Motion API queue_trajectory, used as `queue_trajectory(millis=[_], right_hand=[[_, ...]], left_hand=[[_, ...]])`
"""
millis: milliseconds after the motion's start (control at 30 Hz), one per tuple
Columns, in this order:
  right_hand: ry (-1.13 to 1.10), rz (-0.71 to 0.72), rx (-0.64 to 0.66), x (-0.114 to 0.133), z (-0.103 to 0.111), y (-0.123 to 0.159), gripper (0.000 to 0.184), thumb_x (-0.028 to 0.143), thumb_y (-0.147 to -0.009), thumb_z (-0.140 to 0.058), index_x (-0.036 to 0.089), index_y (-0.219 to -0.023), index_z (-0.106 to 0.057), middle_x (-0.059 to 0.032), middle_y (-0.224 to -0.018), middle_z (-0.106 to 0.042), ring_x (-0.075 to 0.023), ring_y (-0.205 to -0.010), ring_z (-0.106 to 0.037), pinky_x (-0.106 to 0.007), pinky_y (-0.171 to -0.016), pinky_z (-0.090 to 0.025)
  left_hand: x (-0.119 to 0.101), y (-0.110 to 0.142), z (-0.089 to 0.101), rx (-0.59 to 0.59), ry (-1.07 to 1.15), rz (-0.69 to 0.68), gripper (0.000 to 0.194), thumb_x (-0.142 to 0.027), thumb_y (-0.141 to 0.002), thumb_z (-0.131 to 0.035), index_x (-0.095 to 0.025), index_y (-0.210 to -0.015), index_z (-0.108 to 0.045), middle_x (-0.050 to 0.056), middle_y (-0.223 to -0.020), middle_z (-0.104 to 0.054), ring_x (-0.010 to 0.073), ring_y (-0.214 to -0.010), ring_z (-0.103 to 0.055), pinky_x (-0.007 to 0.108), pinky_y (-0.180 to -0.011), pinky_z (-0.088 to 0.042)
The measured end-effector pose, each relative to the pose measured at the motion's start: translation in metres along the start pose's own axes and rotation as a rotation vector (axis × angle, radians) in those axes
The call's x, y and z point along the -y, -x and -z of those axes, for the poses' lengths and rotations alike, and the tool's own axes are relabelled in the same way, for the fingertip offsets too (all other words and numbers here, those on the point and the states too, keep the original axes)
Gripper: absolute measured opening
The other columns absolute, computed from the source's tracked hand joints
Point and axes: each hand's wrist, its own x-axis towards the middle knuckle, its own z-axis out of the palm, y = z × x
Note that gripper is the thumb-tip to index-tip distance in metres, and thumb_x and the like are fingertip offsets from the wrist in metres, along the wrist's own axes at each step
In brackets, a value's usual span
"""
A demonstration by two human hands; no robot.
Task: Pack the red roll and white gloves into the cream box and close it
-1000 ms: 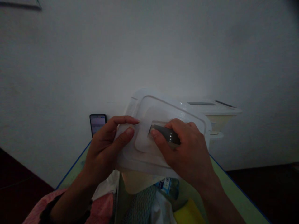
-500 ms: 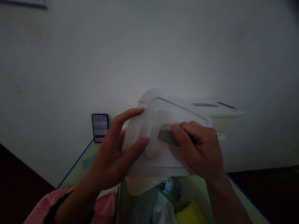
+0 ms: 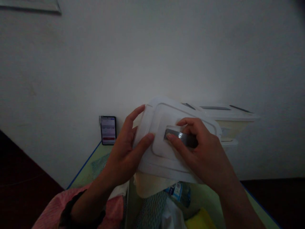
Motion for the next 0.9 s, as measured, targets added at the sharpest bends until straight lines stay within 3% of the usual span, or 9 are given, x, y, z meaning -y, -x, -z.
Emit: queue_trajectory(millis=[133, 233, 367, 433, 567, 700, 900], right_hand=[[-0.008, 0.161, 0.010, 0.001, 0.004, 0.002, 0.026, 0.031, -0.085, -0.060, 0.022, -0.109, -0.055, -0.0061, -0.104, -0.065, -0.0212, -0.094, -0.059, -0.037, -0.082, -0.044], [-0.003, 0.209, 0.005, 0.003, 0.005, 0.002, 0.028, 0.020, -0.086, -0.054, 0.022, -0.114, -0.053, -0.0070, -0.109, -0.064, -0.0213, -0.100, -0.057, -0.039, -0.087, -0.043], [0.113, 0.215, -0.096, -0.001, 0.003, 0.000, 0.049, 0.005, -0.076, -0.051, 0.017, -0.124, -0.049, -0.0071, -0.105, -0.065, -0.0207, -0.096, -0.059, -0.039, -0.091, -0.041], [0.179, 0.226, -0.151, -0.006, 0.003, -0.003, 0.048, 0.005, -0.075, -0.053, 0.017, -0.121, -0.052, -0.0067, -0.103, -0.066, -0.0213, -0.095, -0.059, -0.040, -0.092, -0.039], [0.262, 0.245, -0.249, -0.014, 0.005, -0.008, 0.025, 0.016, -0.080, -0.058, 0.021, -0.104, -0.062, -0.0077, -0.105, -0.066, -0.0244, -0.101, -0.059, -0.043, -0.092, -0.037], [0.278, 0.257, -0.280, -0.018, 0.008, -0.009, 0.029, 0.027, -0.085, -0.059, 0.020, -0.113, -0.060, -0.0088, -0.108, -0.067, -0.0243, -0.102, -0.059, -0.043, -0.092, -0.038], [0.297, 0.316, -0.252, -0.014, 0.009, -0.006, 0.026, 0.023, -0.090, -0.052, 0.021, -0.116, -0.059, -0.0087, -0.111, -0.066, -0.0228, -0.104, -0.058, -0.041, -0.094, -0.036]], left_hand=[[-0.007, -0.001, -0.002, -0.134, 0.055, -0.035, 0.065, -0.029, -0.080, -0.065, -0.032, -0.138, -0.037, 0.002, -0.092, -0.074, 0.0166, -0.059, -0.069, 0.022, -0.048, -0.056], [-0.012, -0.001, 0.000, -0.181, 0.066, -0.049, 0.065, -0.028, -0.078, -0.067, -0.029, -0.137, -0.038, 0.003, -0.088, -0.075, 0.0157, -0.053, -0.067, 0.022, -0.044, -0.055], [-0.016, 0.001, 0.000, -0.206, 0.058, -0.081, 0.066, -0.026, -0.078, -0.068, -0.027, -0.137, -0.039, 0.004, -0.090, -0.075, 0.0169, -0.058, -0.069, 0.021, -0.046, -0.055], [-0.017, 0.002, -0.001, -0.224, 0.038, -0.086, 0.067, -0.026, -0.078, -0.068, -0.028, -0.138, -0.038, 0.003, -0.094, -0.075, 0.0183, -0.064, -0.071, 0.022, -0.048, -0.056], [-0.015, -0.001, 0.001, -0.260, 0.062, -0.109, 0.068, -0.027, -0.077, -0.070, -0.030, -0.137, -0.039, 0.002, -0.095, -0.075, 0.0188, -0.069, -0.071, 0.020, -0.047, -0.055], [-0.015, -0.005, 0.006, -0.296, 0.103, -0.073, 0.067, -0.027, -0.074, -0.072, -0.034, -0.134, -0.043, -0.002, -0.089, -0.076, 0.0180, -0.067, -0.071, 0.018, -0.043, -0.053], [-0.020, -0.002, 0.012, -0.280, 0.115, -0.073, 0.069, -0.029, -0.073, -0.074, -0.034, -0.134, -0.045, -0.003, -0.091, -0.076, 0.0136, -0.059, -0.067, 0.016, -0.043, -0.051]])
